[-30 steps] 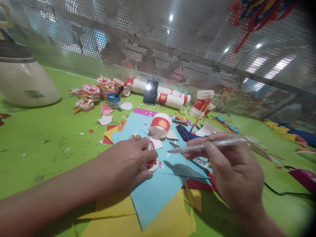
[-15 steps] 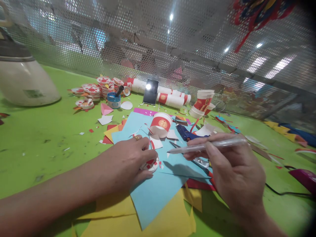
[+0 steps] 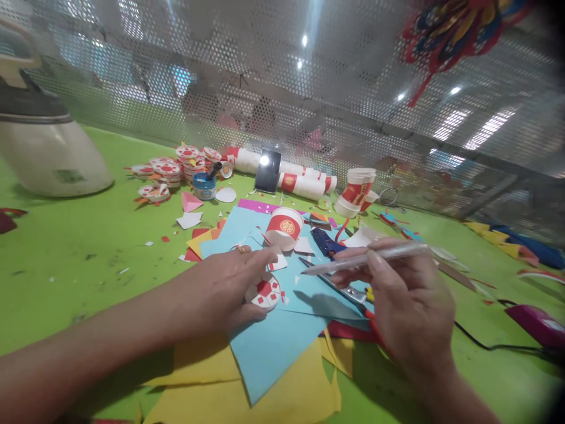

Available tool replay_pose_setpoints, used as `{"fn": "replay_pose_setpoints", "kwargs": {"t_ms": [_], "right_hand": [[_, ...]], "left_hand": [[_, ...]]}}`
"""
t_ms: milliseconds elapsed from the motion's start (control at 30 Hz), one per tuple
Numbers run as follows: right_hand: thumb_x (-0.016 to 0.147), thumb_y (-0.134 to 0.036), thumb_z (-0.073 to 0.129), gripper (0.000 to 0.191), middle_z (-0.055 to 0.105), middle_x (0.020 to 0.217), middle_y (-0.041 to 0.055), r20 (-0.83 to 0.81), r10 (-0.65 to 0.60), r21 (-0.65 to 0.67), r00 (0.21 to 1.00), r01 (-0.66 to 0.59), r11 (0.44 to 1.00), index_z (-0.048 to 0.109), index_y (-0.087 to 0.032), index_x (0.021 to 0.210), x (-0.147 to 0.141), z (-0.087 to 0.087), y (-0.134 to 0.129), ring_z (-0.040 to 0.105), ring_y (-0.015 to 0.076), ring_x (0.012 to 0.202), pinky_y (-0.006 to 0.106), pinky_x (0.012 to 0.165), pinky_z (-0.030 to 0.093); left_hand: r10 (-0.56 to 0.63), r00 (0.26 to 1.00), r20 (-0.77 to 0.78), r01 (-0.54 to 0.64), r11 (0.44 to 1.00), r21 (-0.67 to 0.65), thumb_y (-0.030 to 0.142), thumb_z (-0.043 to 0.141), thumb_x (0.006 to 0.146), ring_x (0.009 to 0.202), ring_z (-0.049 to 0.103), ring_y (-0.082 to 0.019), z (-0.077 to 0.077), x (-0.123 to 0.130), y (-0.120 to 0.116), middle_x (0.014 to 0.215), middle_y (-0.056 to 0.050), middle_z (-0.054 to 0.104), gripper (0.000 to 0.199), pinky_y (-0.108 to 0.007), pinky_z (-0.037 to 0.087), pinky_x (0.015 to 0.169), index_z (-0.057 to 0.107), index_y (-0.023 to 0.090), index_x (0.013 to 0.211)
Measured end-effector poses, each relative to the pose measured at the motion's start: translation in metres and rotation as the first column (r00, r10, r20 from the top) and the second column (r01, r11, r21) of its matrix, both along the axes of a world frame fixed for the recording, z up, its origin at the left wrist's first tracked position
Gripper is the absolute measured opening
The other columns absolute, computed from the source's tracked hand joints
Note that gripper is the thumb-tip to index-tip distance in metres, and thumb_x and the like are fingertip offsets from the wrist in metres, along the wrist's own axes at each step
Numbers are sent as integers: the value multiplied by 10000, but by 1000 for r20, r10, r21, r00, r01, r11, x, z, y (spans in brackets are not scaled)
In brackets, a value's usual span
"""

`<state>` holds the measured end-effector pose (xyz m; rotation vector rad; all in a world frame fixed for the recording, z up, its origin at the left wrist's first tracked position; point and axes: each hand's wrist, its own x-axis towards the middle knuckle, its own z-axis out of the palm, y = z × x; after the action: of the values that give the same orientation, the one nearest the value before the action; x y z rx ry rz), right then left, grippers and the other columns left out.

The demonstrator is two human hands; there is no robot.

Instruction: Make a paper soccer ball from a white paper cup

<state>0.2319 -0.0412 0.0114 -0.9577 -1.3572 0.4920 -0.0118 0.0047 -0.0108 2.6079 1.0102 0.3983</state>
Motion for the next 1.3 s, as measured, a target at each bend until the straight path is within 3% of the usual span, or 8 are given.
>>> {"fn": "replay_pose_setpoints", "kwargs": {"t_ms": [133, 300, 533, 1300], "right_hand": [[970, -207, 606, 17, 760, 885, 26, 51, -8, 10, 999, 8, 1000, 603, -200, 985, 1, 1, 1, 738, 162, 625, 318, 584, 651], [956, -171, 621, 68, 747, 966, 39, 98, 11, 26, 995, -14, 1000, 627, -199, 1018, -2, 0, 0, 753, 166, 724, 322, 650, 669], [963, -170, 608, 41, 740, 944, 39, 122, -8, 21, 992, 5, 1000, 623, -186, 998, -2, -1, -2, 749, 157, 703, 302, 641, 665], [954, -192, 625, 21, 743, 917, 36, 110, -23, 26, 994, 20, 999, 630, -201, 972, -5, 0, -3, 740, 168, 676, 321, 618, 660]], "left_hand": [[10, 1000, -5, -10, 1000, -5, 351, 614, 887, 933, 589, -280, 5, 1, -1, 1037, -79, 644, 462, -347, 427, 733, 447, 219, 1298], [-3, 1000, -28, 3, 1000, 2, 345, 612, 902, 922, 587, -266, 9, 2, -3, 1049, -81, 618, 258, -346, 432, 742, 556, 212, 1115], [-54, 998, -35, 54, 998, 14, 326, 587, 938, 906, 579, -245, 11, 5, -1, 987, -62, 596, 126, -330, 438, 734, 637, 231, 1003], [-88, 995, -47, 92, 991, 95, 339, 556, 967, 910, 577, -233, 7, 6, -1, 980, -73, 597, 174, -319, 442, 736, 692, 231, 983]]}}
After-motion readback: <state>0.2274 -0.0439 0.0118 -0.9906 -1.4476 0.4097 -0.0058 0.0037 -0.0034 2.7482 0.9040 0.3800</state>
